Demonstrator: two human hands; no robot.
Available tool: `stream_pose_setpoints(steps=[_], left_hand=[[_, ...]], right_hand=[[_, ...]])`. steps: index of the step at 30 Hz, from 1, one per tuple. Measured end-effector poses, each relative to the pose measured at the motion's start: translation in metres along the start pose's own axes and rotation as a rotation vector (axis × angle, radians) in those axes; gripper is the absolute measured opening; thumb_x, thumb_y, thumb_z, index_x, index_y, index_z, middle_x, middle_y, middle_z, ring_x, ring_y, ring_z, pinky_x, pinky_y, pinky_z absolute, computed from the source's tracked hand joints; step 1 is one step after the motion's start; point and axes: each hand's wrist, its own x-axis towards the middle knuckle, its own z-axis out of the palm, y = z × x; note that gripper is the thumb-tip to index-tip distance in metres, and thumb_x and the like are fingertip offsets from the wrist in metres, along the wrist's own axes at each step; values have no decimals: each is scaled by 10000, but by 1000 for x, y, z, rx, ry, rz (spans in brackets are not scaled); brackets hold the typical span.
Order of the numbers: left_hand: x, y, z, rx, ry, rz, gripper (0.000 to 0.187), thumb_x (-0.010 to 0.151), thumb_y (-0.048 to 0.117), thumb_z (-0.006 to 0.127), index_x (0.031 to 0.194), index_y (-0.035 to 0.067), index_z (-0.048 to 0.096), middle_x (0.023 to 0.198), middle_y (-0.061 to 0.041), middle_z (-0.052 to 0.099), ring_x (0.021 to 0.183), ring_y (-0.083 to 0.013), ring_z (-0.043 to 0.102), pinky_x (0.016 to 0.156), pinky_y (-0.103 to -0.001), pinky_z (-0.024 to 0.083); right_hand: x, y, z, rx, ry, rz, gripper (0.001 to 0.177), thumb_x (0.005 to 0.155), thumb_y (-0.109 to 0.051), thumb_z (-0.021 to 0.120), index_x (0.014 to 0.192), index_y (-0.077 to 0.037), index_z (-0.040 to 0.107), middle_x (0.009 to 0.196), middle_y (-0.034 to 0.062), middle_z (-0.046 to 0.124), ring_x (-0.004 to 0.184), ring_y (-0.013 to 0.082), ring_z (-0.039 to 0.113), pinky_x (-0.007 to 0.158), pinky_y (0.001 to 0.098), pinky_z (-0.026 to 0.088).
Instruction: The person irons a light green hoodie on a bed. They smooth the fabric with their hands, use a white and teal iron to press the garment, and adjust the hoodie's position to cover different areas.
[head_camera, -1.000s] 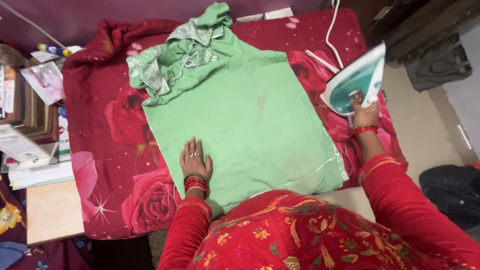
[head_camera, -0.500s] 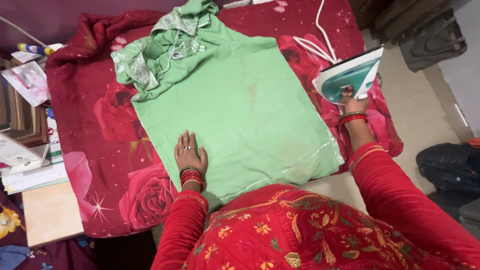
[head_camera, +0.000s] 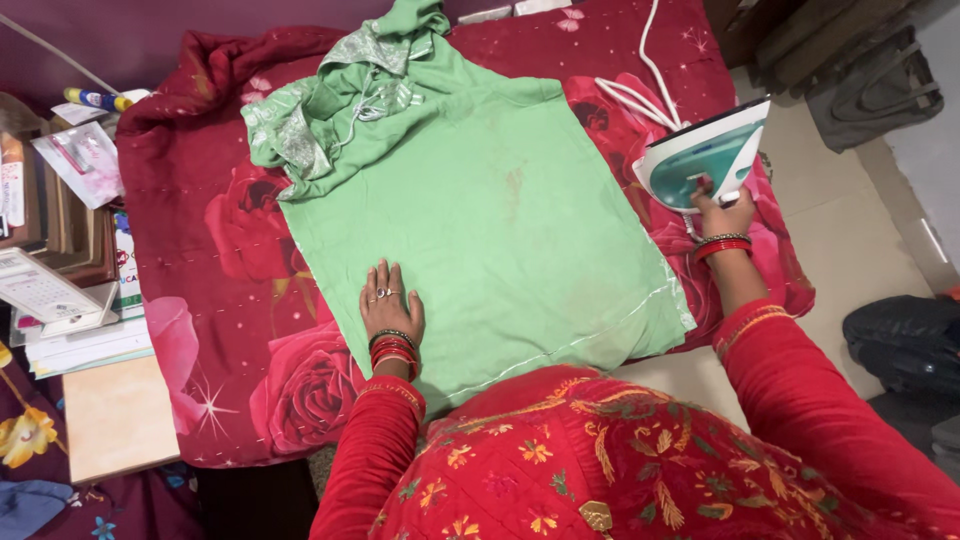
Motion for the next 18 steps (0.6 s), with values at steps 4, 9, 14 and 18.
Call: stream_pose_setpoints(steps=[4,9,14,18], left_hand=[[1,1,-2,-3,-5,-6,645,950,320,494,1538,62,435,1656,-135,336,1546,-306,248,1246,-478,175],[1,1,-2,6,-9,-2,646,945,323,496,1533,61,439,1656,-136,337,1544,-307,250,1243,-476,177],[1,0,0,7,-5,6,651,937,321,505,1530,57,445,1654,-142,339,1541,-315,256,1237,-483,179],[1,1,-2,-6,17,11,651,930,315,515,1527,63,455,1649,-144,353,1542,-319,261,1243,-486,177]], right_hand=[[4,1,-5,-36,-13,-23,415,830,64,781,1201,-7,607,1093,53,708,962,155,699,855,302,570],[-7,19,-6,-60,34,-162,694,829,118,756,1399,-25,386,1287,107,585,1164,176,623,992,307,526],[-47,38,-15,-140,254,19,706,847,73,770,1419,-49,376,1197,84,508,1047,176,565,923,312,548],[-96,52,-19,-192,122,111,633,867,-14,775,1403,5,438,1207,98,558,1052,166,594,930,316,543]])
